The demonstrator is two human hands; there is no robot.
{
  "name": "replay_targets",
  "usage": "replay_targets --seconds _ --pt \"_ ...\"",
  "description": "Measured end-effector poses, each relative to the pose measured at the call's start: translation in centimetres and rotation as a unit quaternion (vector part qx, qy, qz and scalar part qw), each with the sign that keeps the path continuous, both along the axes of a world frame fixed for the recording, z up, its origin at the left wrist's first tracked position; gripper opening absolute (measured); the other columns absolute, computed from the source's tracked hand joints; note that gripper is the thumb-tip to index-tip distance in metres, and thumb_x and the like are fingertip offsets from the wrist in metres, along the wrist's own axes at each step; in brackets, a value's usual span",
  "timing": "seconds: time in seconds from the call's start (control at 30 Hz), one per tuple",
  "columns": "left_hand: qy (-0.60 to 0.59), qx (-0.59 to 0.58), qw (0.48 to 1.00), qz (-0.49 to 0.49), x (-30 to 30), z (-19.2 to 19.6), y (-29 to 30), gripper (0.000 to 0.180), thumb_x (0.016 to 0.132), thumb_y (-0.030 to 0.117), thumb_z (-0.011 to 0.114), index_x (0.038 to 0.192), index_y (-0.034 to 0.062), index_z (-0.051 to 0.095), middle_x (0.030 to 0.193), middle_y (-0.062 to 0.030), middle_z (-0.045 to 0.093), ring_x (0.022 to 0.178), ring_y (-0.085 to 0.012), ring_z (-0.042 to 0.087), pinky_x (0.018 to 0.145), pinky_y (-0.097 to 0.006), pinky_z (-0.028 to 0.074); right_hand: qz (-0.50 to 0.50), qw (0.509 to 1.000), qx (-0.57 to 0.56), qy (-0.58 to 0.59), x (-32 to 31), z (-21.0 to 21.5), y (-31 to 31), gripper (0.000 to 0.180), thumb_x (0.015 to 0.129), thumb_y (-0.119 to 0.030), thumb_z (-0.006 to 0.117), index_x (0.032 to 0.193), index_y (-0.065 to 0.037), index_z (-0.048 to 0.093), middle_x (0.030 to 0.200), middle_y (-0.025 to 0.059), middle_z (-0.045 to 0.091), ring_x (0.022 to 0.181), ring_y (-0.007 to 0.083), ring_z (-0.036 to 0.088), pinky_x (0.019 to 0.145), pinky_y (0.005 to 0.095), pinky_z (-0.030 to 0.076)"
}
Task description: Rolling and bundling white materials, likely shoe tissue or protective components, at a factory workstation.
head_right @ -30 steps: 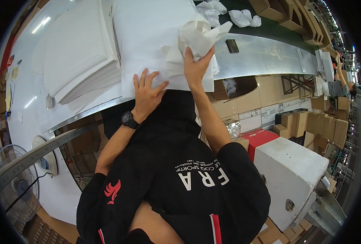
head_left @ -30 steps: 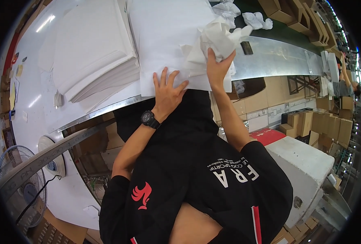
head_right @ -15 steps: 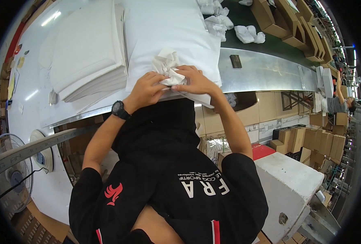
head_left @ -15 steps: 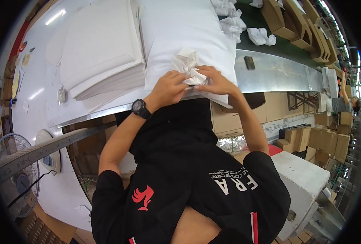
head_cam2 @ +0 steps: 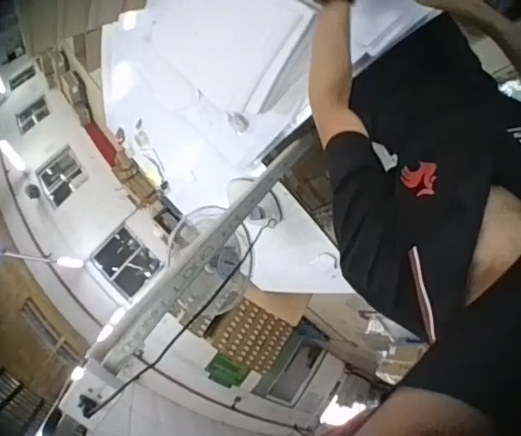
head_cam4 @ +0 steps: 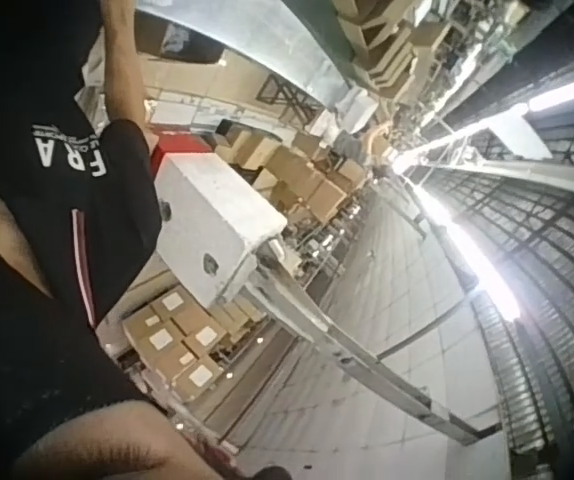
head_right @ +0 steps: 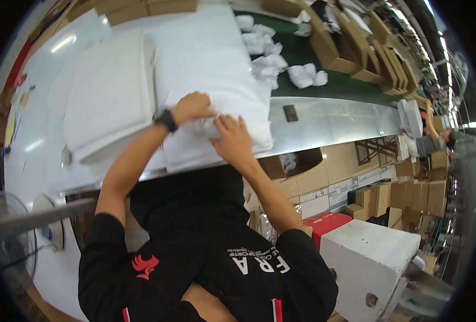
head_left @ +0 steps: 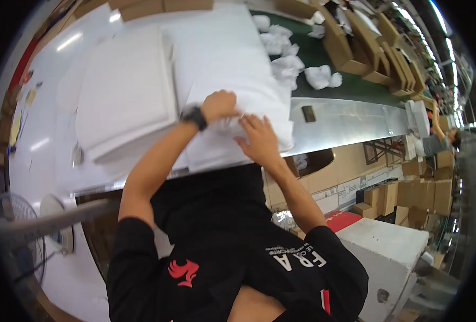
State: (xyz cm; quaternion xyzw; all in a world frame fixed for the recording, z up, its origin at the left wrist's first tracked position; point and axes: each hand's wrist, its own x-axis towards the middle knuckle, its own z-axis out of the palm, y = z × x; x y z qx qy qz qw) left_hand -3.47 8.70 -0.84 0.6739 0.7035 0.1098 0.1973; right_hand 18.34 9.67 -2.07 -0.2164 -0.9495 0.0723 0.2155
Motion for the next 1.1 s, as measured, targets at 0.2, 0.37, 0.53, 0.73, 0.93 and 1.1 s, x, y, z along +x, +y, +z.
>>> replay_targets --seconds 0.2,0.37,0.53,0.73,0.93,1.1 --pt "0.122 0.195 0.970 -0.081 5.2 -1.0 -8.5 0.060 0.079 0.025 0.075 0.133 0.0047 0.056 0.124 -0.0140 0.062 0.118 -0.0302 0.056 0.104 -0.047 0.041 0.070 0.988 -0.117 -0.071 -0.5 -4.7 2.5 0.057 0.075 -0.028 0.080 0.124 -0.007 0.060 0.124 0.0136 0.062 0.123 0.0319 0.055 0.113 0.0533 0.036" --pt "0.045 0.252 0.966 -0.039 3.9 -3.6 -7.7 0.068 0.071 0.032 0.085 0.129 0.0076 0.058 0.118 -0.0108 0.061 0.118 -0.0320 0.055 0.107 -0.052 0.037 0.087 0.986 -0.132 -0.045 0.5 -3.9 4.4 0.068 0.075 -0.031 0.081 0.133 -0.007 0.053 0.128 0.0123 0.062 0.117 0.0302 0.061 0.115 0.0513 0.036" --pt "0.112 0.261 0.957 -0.054 5.9 -3.1 -10.0 0.059 0.072 0.021 0.083 0.124 0.0044 0.060 0.116 -0.0119 0.062 0.115 -0.0326 0.057 0.109 -0.053 0.037 0.087 0.996 0.001 0.002 3.3 -3.3 2.5 0.060 0.073 -0.028 0.083 0.125 -0.010 0.057 0.122 0.0104 0.062 0.119 0.0270 0.059 0.113 0.0479 0.036" --pt "-0.090 0.216 0.971 -0.038 4.1 -3.4 -9.5 0.053 0.079 0.025 0.081 0.123 0.0041 0.060 0.105 -0.0157 0.068 0.093 -0.0369 0.065 0.081 -0.045 0.052 0.109 0.988 -0.105 -0.010 2.9 -3.7 4.3 0.056 0.078 -0.047 0.079 0.114 -0.010 0.061 0.106 0.0134 0.066 0.106 0.0338 0.062 0.092 0.0450 0.047" --pt "-0.068 0.092 0.983 0.144 2.2 -2.0 -5.0 0.047 0.090 0.030 0.071 0.127 0.0050 0.058 0.113 -0.0198 0.065 0.104 -0.0391 0.063 0.091 -0.050 0.051 0.019 0.977 -0.176 -0.122 -2.1 -0.7 9.1 0.055 0.085 -0.056 0.071 0.113 -0.010 0.059 0.099 0.0129 0.068 0.096 0.0357 0.066 0.092 0.0455 0.046" --pt "0.083 0.239 0.967 0.038 5.4 -5.6 -6.3 0.047 0.088 0.027 0.070 0.126 0.0027 0.059 0.119 -0.0176 0.064 0.114 -0.0366 0.059 0.103 -0.056 0.041 0.028 0.992 0.049 -0.113 -3.4 -4.1 6.7 0.053 0.086 -0.051 0.070 0.115 -0.009 0.059 0.107 0.0130 0.068 0.099 0.0363 0.066 0.096 0.0464 0.044"
